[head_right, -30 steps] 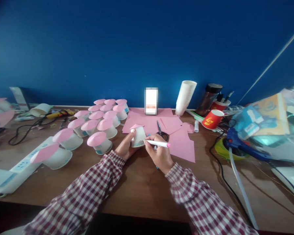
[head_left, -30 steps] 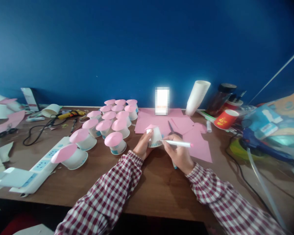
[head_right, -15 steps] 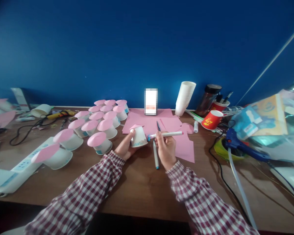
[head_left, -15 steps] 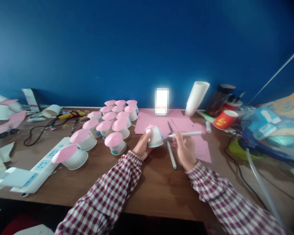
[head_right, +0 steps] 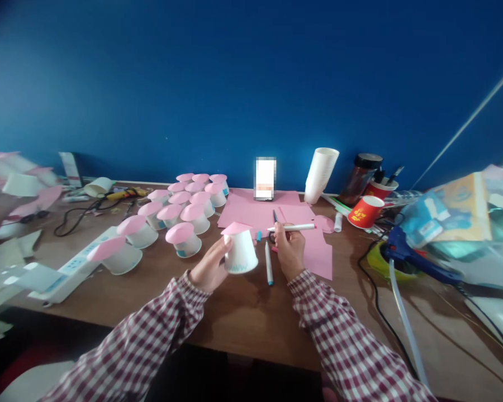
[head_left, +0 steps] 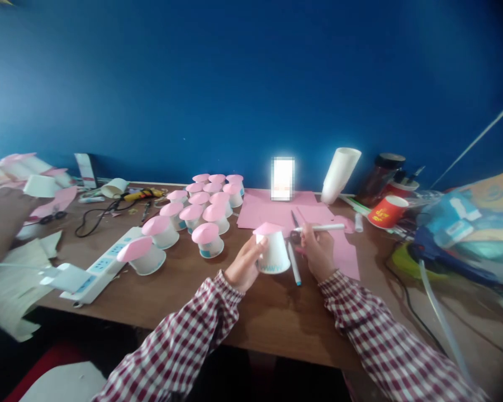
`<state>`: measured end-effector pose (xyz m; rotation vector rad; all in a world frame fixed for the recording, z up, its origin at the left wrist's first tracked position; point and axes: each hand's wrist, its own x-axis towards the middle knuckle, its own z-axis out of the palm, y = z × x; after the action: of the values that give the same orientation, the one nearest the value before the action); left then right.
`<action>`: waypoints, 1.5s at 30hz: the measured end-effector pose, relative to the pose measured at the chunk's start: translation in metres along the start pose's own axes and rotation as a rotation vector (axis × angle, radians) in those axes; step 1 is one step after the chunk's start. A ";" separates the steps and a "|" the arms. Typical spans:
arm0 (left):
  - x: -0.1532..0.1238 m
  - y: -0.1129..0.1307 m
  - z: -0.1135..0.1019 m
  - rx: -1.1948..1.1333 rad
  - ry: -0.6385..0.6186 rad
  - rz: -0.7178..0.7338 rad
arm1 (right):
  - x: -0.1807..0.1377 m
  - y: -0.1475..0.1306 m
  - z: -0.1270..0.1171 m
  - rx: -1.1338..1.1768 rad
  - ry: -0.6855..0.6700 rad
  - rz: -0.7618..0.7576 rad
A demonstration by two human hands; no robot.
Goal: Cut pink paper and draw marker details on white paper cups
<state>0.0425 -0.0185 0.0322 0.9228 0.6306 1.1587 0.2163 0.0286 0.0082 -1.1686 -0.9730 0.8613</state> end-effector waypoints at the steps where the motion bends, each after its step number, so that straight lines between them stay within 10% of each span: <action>1: -0.014 0.000 -0.001 0.063 -0.012 0.022 | -0.001 -0.002 0.000 -0.018 -0.001 -0.007; 9: -0.125 0.016 -0.055 0.603 0.308 0.180 | -0.004 0.000 -0.002 -0.132 -0.030 -0.075; 17: -0.123 0.041 -0.121 0.989 0.958 0.250 | -0.002 0.012 -0.005 -0.191 -0.054 -0.106; 25: -0.120 0.038 -0.112 1.213 1.064 0.115 | -0.004 0.009 -0.007 -0.213 -0.075 -0.138; 34: -0.159 0.020 -0.103 1.332 1.064 0.323 | -0.003 0.012 -0.006 -0.240 -0.100 -0.148; 45: -0.157 0.025 -0.107 1.762 0.769 0.281 | -0.005 0.010 -0.006 -0.215 -0.110 -0.157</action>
<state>-0.1047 -0.1350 -0.0055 2.0313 2.3891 0.9854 0.2195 0.0243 -0.0027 -1.2168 -1.2548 0.7134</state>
